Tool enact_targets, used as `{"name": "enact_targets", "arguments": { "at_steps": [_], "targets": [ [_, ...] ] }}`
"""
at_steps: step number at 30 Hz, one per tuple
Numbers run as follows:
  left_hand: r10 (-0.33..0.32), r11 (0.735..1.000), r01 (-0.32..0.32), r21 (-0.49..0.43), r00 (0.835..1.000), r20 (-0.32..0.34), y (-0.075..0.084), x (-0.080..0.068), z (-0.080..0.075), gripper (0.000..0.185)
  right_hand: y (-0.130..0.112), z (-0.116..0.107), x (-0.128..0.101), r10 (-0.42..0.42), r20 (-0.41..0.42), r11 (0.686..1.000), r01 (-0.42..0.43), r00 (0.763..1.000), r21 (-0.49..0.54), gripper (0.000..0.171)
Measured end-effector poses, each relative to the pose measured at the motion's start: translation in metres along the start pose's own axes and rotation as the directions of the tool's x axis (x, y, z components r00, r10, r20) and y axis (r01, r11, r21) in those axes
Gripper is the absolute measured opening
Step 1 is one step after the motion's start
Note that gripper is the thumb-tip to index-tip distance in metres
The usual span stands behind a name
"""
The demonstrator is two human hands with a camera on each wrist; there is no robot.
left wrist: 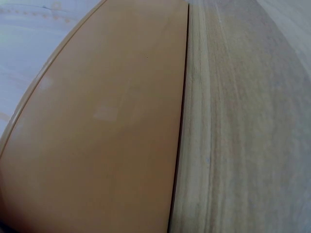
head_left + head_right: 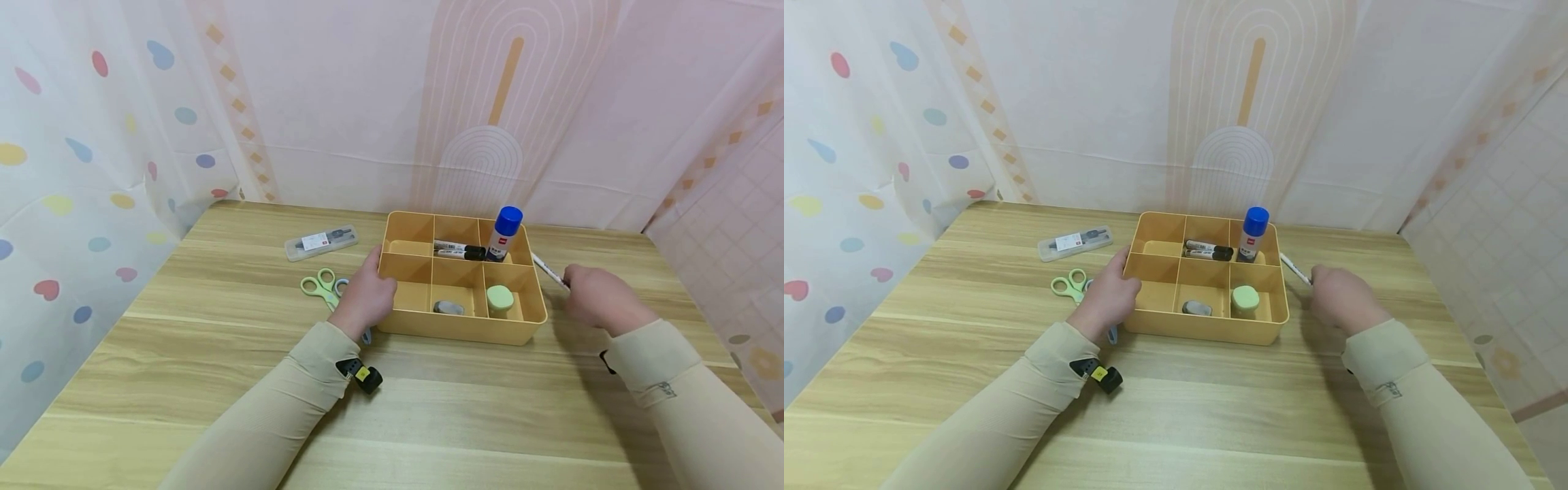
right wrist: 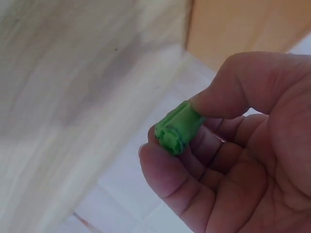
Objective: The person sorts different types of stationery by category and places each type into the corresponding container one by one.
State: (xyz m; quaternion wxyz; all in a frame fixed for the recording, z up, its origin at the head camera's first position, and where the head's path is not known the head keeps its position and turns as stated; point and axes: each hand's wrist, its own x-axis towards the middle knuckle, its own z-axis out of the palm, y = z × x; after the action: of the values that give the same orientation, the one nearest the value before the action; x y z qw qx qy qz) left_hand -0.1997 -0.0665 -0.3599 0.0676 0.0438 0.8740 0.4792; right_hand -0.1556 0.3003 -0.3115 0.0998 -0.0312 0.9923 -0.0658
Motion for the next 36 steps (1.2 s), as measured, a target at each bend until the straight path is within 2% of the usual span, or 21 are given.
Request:
{"name": "enact_targets", "arguments": {
  "at_steps": [6,10,19,28,36],
  "targets": [
    [0.002,1.000,-0.002,-0.014,1.000,0.001,0.000,-0.001,0.000,0.074,-0.003,-0.010,-0.011,0.053,-0.047,0.998,-0.051,0.997,0.043,0.015],
    [0.001,1.000,-0.001,-0.016,1.000,0.003,0.001,-0.001,0.000,0.075,-0.003,-0.018,-0.018,0.105,-0.044,0.992,-0.101,0.994,0.081,0.019],
    [-0.001,1.000,0.001,-0.010,1.000,0.003,0.001,-0.001,-0.001,0.075,-0.007,-0.038,-0.033,0.150,-0.074,0.981,-0.139,0.986,0.133,0.036],
    [-0.009,1.000,0.009,-0.011,1.000,0.006,0.001,-0.001,-0.001,0.075,-0.034,-0.048,-0.044,0.094,-0.290,0.989,-0.055,0.952,0.140,0.026],
    [-0.014,1.000,0.014,-0.008,1.000,0.006,0.002,-0.002,-0.001,0.074,-0.066,-0.053,-0.044,0.022,-0.338,0.990,0.026,0.941,0.137,0.033]
  ]
}}
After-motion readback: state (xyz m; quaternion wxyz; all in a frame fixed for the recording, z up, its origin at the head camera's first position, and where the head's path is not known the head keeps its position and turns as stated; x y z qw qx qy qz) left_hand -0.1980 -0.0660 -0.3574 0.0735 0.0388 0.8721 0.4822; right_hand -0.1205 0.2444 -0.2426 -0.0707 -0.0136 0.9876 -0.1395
